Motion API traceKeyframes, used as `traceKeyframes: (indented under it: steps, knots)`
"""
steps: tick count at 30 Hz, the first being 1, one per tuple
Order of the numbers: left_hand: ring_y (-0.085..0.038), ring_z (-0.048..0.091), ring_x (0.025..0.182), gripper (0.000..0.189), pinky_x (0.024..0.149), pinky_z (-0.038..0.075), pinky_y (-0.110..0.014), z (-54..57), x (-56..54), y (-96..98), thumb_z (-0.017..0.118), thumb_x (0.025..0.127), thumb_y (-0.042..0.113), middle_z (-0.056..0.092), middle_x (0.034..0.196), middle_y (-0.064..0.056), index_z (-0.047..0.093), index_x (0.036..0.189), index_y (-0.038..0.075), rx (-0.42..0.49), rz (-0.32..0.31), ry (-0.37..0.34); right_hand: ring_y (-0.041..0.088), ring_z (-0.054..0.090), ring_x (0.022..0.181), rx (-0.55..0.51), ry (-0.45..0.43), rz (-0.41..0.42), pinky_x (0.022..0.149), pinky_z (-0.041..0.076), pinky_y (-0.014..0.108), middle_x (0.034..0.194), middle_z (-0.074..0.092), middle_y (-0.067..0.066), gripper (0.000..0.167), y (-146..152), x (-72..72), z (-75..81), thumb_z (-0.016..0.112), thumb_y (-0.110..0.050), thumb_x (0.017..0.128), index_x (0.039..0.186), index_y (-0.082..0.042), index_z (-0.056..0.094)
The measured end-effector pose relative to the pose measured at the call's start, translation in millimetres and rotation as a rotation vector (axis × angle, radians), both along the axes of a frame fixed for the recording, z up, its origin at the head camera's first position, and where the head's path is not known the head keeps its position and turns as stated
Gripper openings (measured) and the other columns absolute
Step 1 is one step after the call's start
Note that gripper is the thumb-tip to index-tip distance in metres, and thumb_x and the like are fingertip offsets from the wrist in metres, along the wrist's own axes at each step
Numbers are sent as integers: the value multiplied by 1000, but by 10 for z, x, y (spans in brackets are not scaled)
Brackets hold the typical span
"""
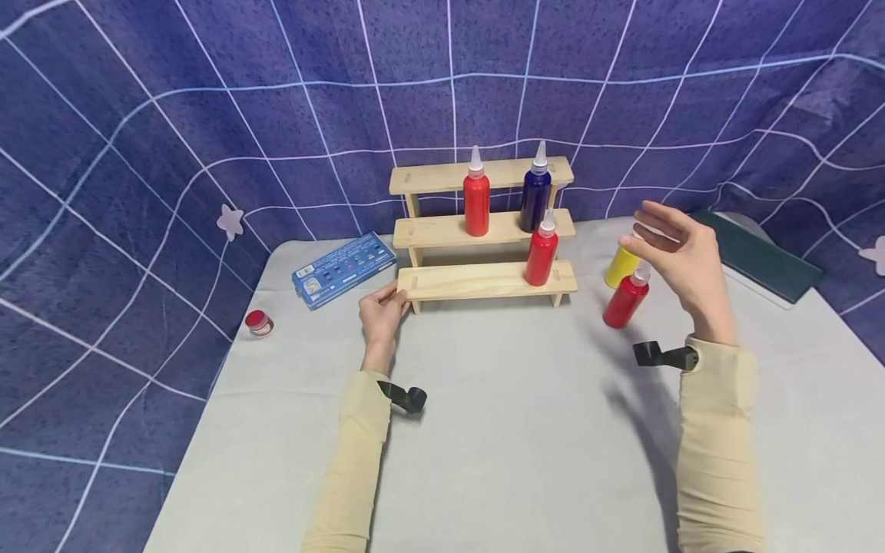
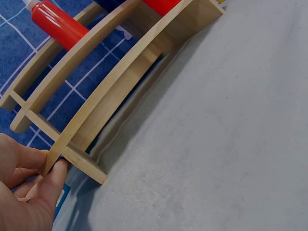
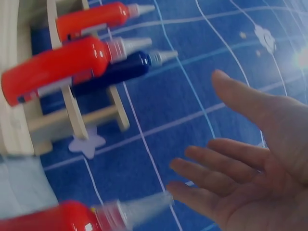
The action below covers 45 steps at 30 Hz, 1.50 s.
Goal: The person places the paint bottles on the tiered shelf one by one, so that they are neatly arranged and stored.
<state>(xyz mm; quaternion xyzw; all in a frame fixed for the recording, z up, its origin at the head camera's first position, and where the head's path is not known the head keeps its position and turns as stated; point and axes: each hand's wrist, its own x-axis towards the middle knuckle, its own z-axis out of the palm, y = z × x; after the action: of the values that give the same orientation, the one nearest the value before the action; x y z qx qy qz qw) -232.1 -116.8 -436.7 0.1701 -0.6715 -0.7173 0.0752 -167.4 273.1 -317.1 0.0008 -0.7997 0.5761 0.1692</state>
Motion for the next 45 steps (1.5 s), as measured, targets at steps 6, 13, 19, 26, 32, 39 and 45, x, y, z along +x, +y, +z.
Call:
traceKeyframes:
  steps: [6,13,19,26,32,39,45]
  knots:
    - [-28,66,107,36,81,59,-18,14,-1,-9,64,89,-3,65,119,-24,62,125,-4,-2,6,2,-1,65,97,-167,26,46,81,52,6,109,68,-14,59,201,7,-96,77,-4,82,137,-3,55]
    - [-28,66,106,36,82,59,-19,-6,-6,-4,64,89,-4,65,118,-24,63,124,-4,-5,5,6,-6,63,93,-183,-17,-19,78,51,3,103,66,-18,62,411,-13,-256,76,-7,84,140,-1,50]
    - [-29,66,107,35,81,59,-19,-18,2,-5,64,89,-5,65,119,-25,63,124,-4,1,10,3,-6,58,97,-33,-111,-63,78,49,1,109,62,-19,65,513,-161,-377,73,-17,88,144,-1,44]
    - [-30,66,108,35,82,59,-21,-4,18,2,63,90,-4,64,120,-24,62,125,-4,5,7,-7,-1,53,103,53,-184,-52,77,48,1,111,60,-18,67,565,-349,-522,72,-28,89,145,-3,44]
    - [-29,65,108,36,85,59,-22,16,17,-4,63,90,-3,64,120,-24,61,126,-4,1,8,-11,-5,53,99,71,-213,-15,78,48,3,123,59,-6,67,575,-468,-633,70,-29,91,146,-2,42]
    - [-27,66,107,35,84,59,-21,2,15,-14,63,90,-3,65,119,-24,62,125,-4,-12,20,-10,-4,54,102,72,-269,82,92,50,10,137,54,11,71,603,-575,-799,68,-23,93,149,2,33]
    - [-28,66,107,35,83,59,-22,-12,-6,-10,63,90,-3,65,120,-24,63,125,-4,-17,18,1,-6,60,82,52,-177,133,72,51,5,88,63,-28,42,652,-641,-991,73,-10,87,125,0,57]
